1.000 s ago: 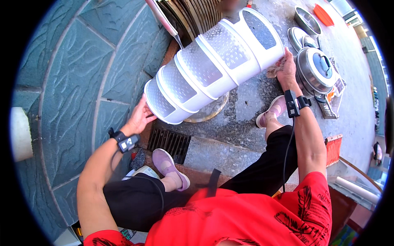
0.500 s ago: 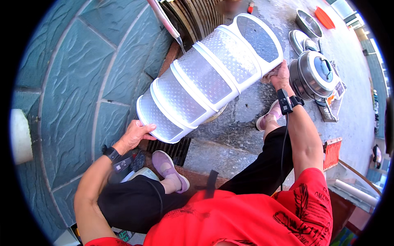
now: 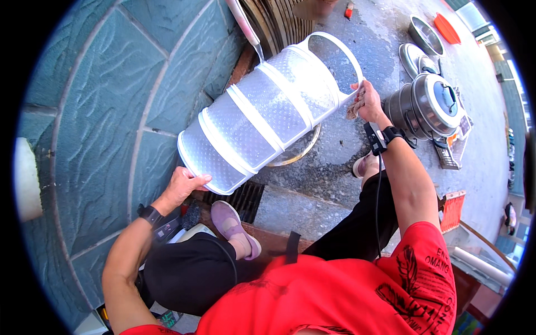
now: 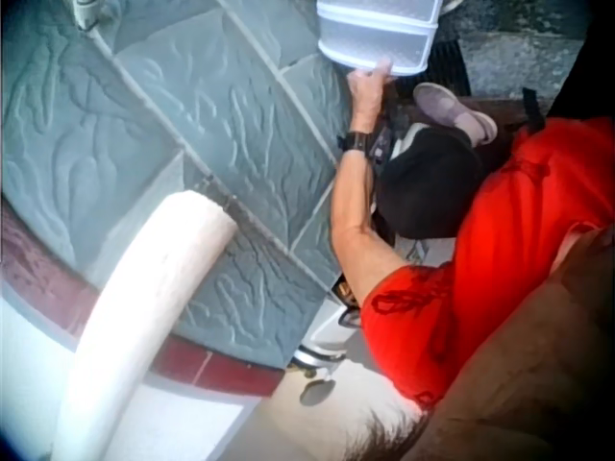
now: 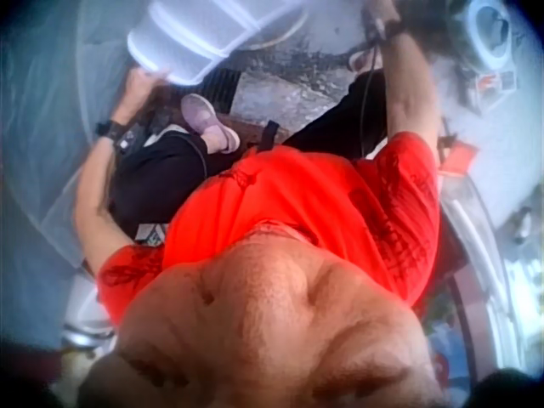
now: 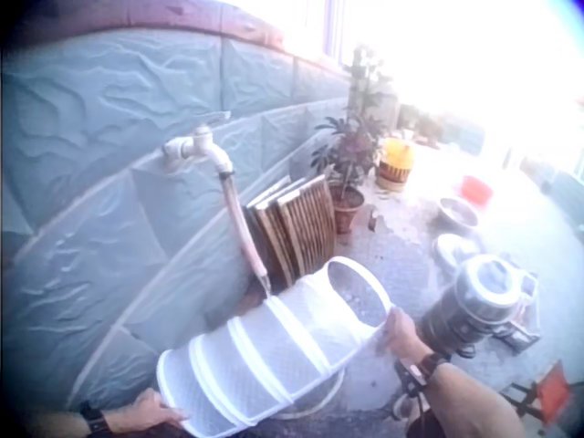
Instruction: The person washes a stack of white plastic containers under running water from a tap. They scrub the exterior and interior with a cloth, rinse the items, and place them into a larger white basin. The person also rinses the cloth and briefly handles a small metal tool.
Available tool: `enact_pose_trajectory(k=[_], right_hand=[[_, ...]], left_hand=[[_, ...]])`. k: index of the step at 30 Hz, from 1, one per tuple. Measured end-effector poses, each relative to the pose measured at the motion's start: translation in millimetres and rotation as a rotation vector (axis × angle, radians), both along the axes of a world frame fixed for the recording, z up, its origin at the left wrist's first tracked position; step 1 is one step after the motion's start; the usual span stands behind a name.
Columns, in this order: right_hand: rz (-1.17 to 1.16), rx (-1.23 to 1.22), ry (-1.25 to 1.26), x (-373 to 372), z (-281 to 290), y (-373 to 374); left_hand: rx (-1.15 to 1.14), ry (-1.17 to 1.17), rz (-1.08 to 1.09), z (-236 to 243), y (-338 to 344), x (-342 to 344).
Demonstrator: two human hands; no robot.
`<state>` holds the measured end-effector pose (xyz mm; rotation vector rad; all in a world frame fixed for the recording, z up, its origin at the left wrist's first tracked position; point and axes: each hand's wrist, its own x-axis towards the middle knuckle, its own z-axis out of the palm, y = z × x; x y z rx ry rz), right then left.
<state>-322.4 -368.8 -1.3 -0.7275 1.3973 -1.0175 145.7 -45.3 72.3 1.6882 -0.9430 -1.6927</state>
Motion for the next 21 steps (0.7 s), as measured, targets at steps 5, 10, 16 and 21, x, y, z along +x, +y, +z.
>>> enact_pose_trajectory(k=[5,10,16,21], right_hand=[[0.102,0.045,0.14,4.2,8.5,10.0],[0.14,0.098,0.179,1.9,21.1,14.8],[0.078,-0.401,0.503,26.0,35.3,11.6],[0.079,-0.362,0.545,30.5,28.7,-1.4]], left_hand=[[0.011,0.003,-0.053,5.8,-4.1,3.2],[0.047,0.014,-0.101,13.2,-9.9,0.4],[0.162,0.12,-0.063,-1.2,-6.7,15.7],[0.164,0.191,0.16,3.8,-21.9,24.3]])
